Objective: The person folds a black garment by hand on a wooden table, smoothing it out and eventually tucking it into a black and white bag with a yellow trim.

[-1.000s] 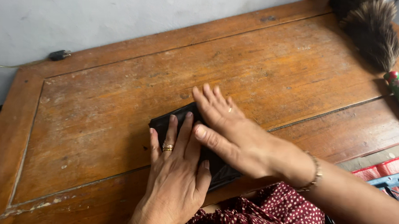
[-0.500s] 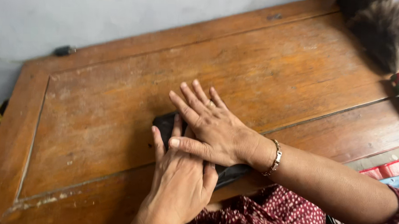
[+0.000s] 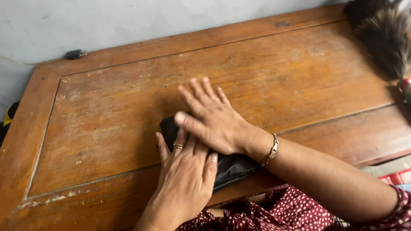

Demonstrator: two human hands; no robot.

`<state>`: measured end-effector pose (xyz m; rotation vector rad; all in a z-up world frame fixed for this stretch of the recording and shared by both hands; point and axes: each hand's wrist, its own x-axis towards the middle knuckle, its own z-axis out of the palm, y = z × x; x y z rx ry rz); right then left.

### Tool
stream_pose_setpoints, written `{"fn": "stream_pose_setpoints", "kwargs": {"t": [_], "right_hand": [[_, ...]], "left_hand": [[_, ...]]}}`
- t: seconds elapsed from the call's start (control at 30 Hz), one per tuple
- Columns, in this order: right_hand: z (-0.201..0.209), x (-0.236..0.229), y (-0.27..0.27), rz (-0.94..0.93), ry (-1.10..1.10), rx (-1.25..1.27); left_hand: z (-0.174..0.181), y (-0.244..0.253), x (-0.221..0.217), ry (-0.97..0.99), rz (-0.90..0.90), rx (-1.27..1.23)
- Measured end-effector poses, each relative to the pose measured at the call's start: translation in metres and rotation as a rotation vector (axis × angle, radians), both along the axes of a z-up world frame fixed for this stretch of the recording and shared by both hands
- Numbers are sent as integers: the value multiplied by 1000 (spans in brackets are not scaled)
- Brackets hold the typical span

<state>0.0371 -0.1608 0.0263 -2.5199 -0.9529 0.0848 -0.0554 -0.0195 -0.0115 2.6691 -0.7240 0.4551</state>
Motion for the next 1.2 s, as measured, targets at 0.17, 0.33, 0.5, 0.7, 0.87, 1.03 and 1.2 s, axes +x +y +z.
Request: {"fn": "stream_pose_setpoints", "kwargs": {"t": [0.17,0.33,0.5,0.7,0.87,1.03,1.2], "right_hand": [[-19,1,-27,-520,-188,-57],[0,-17,-32,-596,-88,-166],[25,-21,-35,-632,319,-86],[46,-46,-45,-595,627,701],[34,-72,-75,-190,-177,775],[10,-57,-73,-121,67,786],[28,-49,-89,3,222,711]], "left_hand": [[-19,6,-1,-6,142,-431],[-27,7,2,79,429,-437],[-11,12,7,223,511,-499],[45,8,4,744,342,-1602],[48,19,-9,46,-298,-1074],[28,10,-6,259,-350,-1185],[33,0,-9,12,-263,-1150]]}}
